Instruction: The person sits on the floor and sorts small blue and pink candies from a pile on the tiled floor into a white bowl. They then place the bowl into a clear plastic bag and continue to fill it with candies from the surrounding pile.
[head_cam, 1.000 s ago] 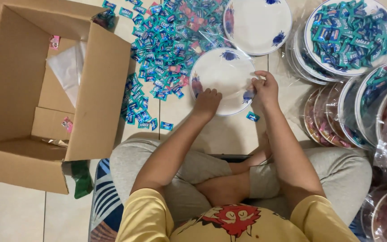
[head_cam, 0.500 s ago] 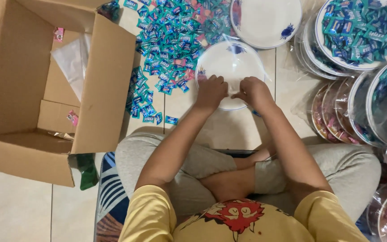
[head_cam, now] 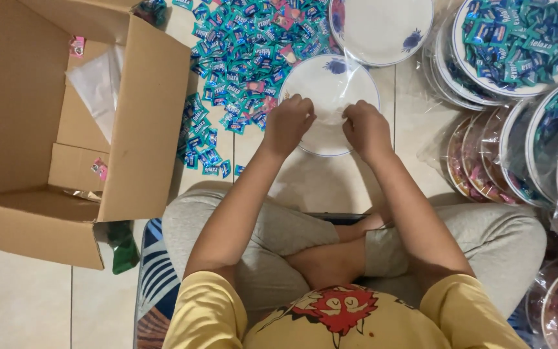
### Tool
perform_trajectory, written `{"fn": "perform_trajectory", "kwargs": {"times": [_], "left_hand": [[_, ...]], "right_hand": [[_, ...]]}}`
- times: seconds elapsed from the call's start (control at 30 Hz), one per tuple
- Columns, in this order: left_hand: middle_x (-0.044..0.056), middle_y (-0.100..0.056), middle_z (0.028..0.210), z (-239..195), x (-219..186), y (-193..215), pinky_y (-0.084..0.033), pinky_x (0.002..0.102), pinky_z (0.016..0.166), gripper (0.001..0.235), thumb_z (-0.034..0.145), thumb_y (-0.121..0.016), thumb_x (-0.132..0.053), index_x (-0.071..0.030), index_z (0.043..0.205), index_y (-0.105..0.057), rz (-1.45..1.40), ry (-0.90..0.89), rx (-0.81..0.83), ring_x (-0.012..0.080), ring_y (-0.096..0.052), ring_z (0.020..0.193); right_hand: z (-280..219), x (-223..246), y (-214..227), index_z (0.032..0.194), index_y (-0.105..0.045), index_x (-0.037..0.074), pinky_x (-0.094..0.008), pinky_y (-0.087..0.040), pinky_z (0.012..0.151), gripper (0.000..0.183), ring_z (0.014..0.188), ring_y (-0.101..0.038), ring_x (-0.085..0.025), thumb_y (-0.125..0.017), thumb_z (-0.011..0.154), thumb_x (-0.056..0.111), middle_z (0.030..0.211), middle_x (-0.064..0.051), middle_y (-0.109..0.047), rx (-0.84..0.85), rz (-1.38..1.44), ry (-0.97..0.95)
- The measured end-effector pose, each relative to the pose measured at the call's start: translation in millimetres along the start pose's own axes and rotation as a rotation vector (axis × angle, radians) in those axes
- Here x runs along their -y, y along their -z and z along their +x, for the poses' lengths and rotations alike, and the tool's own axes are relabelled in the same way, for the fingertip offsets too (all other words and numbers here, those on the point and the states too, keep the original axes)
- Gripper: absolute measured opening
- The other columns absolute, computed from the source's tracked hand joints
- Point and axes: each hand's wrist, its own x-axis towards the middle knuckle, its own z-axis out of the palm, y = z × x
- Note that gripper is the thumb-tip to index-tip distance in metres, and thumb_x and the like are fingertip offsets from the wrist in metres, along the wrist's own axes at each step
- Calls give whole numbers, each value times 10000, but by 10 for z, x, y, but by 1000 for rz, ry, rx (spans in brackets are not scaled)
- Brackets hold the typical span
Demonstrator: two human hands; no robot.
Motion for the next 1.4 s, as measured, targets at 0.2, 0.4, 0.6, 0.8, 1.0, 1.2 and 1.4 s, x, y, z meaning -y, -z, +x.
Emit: {"fn": "perform_trajectory", "kwargs": {"times": [0.2,0.4,0.6,0.8,1.0,1.2,1.4], "left_hand": [[8,-687,946,-73,260,-689,-543,412,847,153,859,-786,-233,-175,972,-700,210,92,301,196,-693,958],[210,-649,1124,180,456,-121,-557,587,901,206,1010,-567,-270,-98,1118,-531,-311,476,165,432,-693,1005],[176,-784,889,275,454,-118,-664,414,586,376,974,-507,-174,-113,1343,-545,-1063,782,147,331,-785,770],[182,-666,1044,1154,626,735,-703,372,754,229,1119,-413,-174,-127,1309,-532,-1498,33,-536,311,-786,885],[169,-589,1179,654,1150,154,-512,420,932,256,1077,-436,-30,-48,1300,-560,-575,21,-420,328,-609,1089],[90,-528,1093,61,1084,-460,-543,371,863,357,1018,-626,-110,-94,1354,-506,-845,551,-355,206,-590,948],[86,-519,1074,101,1242,-779,-520,372,857,381,991,-663,-153,-115,1335,-505,-828,590,-355,220,-606,955]], "right_hand": [[-96,-275,221,1014,-744,121,-371,-544,674,178,767,-686,-257,-603,1044,225,762,-42,-663,-64,-103,-36],[-81,-337,344,938,-770,27,-377,-586,578,95,676,-713,-299,-710,905,94,720,-138,-683,72,-153,-226],[498,-694,68,1387,-536,-52,-405,-597,487,407,545,-714,-325,-493,1057,182,698,-248,-672,219,681,-599],[1601,-444,777,1264,-518,143,-292,-671,866,540,1069,-783,-274,-832,886,365,1197,-235,-742,-193,1581,5],[1892,-551,208,1244,-608,72,-242,-478,408,327,538,-712,-156,-734,945,104,853,-112,-770,-247,987,-227],[1954,-414,-472,825,-645,118,-299,-525,677,176,622,-678,-159,-588,990,141,671,-28,-694,-51,560,-112],[2048,-562,-1011,897,-627,51,-512,-372,481,224,573,-512,-412,-601,1049,214,688,-185,-515,-262,-67,155]]}}
